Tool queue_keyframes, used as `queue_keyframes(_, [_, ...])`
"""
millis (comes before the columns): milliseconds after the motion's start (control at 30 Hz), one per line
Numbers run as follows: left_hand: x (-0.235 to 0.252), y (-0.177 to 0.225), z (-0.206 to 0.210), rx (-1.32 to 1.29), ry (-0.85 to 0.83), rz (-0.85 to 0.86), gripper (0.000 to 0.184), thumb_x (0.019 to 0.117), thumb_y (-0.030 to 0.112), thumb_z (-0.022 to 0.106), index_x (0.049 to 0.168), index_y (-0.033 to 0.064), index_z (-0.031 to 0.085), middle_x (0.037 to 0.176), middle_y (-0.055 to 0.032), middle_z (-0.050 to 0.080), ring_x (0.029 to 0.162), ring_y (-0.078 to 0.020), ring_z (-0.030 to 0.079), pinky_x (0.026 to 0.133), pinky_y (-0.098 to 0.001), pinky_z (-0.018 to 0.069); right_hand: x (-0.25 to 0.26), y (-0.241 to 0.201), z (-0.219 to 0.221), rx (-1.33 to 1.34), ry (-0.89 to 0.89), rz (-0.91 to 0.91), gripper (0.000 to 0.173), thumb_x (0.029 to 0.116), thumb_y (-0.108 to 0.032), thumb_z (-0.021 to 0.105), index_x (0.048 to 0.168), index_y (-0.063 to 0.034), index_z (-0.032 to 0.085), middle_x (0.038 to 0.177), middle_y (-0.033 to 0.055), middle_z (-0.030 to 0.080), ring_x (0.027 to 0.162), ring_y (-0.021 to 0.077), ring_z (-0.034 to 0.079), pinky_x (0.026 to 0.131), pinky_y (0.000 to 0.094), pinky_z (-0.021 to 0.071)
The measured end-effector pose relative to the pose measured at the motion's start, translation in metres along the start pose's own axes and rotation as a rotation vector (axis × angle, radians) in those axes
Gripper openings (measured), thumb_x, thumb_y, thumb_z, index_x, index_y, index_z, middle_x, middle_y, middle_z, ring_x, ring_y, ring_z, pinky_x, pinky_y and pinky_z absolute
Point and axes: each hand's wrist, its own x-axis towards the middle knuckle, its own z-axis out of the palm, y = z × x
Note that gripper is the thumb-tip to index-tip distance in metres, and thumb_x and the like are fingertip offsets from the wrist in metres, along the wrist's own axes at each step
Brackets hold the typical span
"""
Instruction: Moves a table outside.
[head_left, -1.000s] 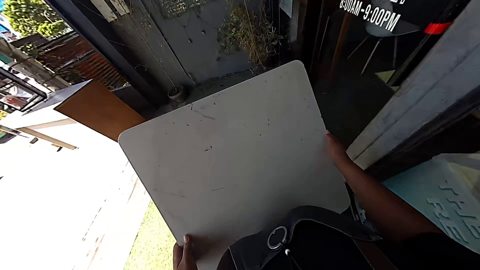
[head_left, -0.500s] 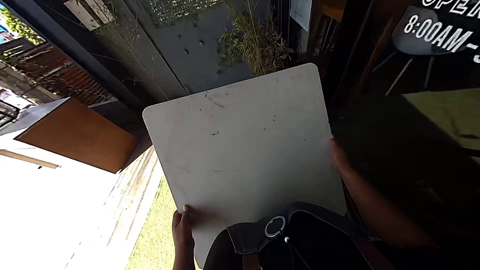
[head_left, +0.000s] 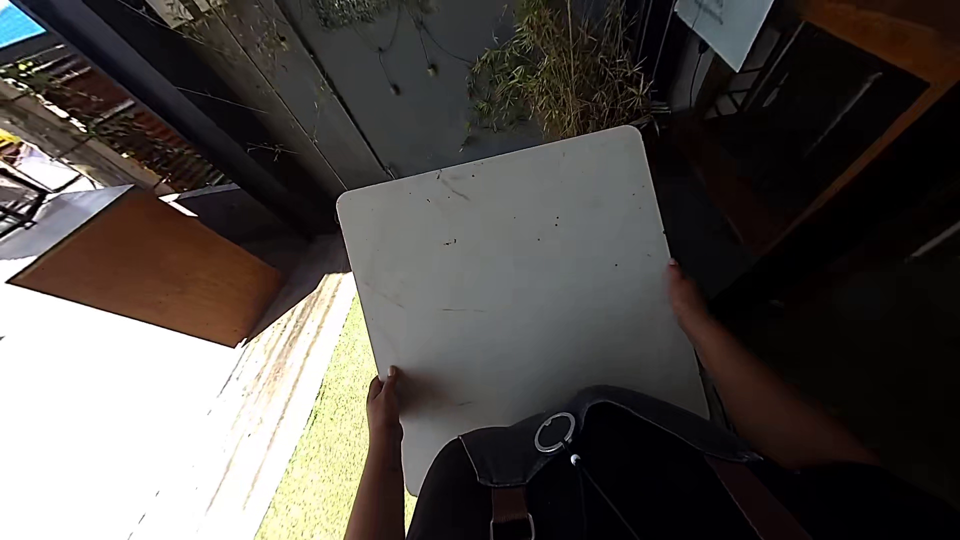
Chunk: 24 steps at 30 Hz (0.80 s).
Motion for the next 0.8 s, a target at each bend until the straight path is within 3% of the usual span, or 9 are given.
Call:
queue_keyframes(200, [0.176, 0.06, 0.068, 0.037, -0.025, -0.022, 0.039, 0.1066, 0.027, 0.054, 0.129, -0.0042, 0.057, 0.118, -0.0216, 0.064, 0.103, -0.025, 0.061, 0.09, -0.0451, 0.0492, 0.09, -0.101, 0.099, -0.015, 0.04, 0.089, 0.067, 0.1141, -0.042, 0.023, 0.14, 0.0132, 0.051, 0.143, 0.035, 0.052, 0.141, 0.0417, 0.046, 0.117, 0.0546, 0.032])
queue_keyframes(333, [0.269, 0.109, 0.109, 0.12, -0.04, -0.054, 0.041, 0.1066, 0.03, 0.054, 0.131, -0.0031, 0.057, 0.12, -0.0224, 0.064, 0.106, -0.0272, 0.061, 0.092, -0.0477, 0.049, 0.153, -0.137, 0.155, 0.0, 0.065, 0.105, 0.067, 0.1138, -0.043, 0.026, 0.137, 0.0133, 0.053, 0.139, 0.0364, 0.054, 0.138, 0.0447, 0.049, 0.114, 0.0571, 0.0345])
queue_keyframes(533, [0.407, 0.137, 0.2, 0.169, -0.087, -0.063, 0.047, 0.1058, 0.035, 0.055, 0.134, -0.0025, 0.057, 0.125, -0.0243, 0.063, 0.113, -0.0318, 0.061, 0.096, -0.0521, 0.048, 0.274, -0.167, 0.225, -0.03, 0.092, 0.126, 0.07, 0.1134, -0.044, 0.025, 0.124, 0.0152, 0.061, 0.128, 0.0379, 0.059, 0.128, 0.048, 0.056, 0.108, 0.0609, 0.0395])
queue_keyframes(667, [0.483, 0.17, 0.269, 0.249, -0.056, -0.05, 0.049, 0.1056, 0.036, 0.055, 0.134, -0.0025, 0.057, 0.127, -0.0252, 0.063, 0.115, -0.0343, 0.061, 0.097, -0.0545, 0.0473, 0.361, -0.19, 0.27, -0.03, 0.08, 0.125, 0.071, 0.1138, -0.044, 0.023, 0.128, 0.0146, 0.06, 0.132, 0.0385, 0.058, 0.131, 0.0504, 0.054, 0.11, 0.0659, 0.0372])
queue_keyframes(800, [0.533, 0.183, 0.306, 0.332, -0.09, -0.104, 0.052, 0.105, 0.038, 0.056, 0.137, -0.0028, 0.056, 0.132, -0.0261, 0.061, 0.121, -0.0367, 0.058, 0.101, -0.0572, 0.0457, 0.406, -0.215, 0.291, -0.112, 0.064, 0.188, 0.073, 0.1134, -0.046, 0.018, 0.132, 0.0121, 0.059, 0.135, 0.0371, 0.058, 0.132, 0.0517, 0.053, 0.108, 0.0693, 0.0373])
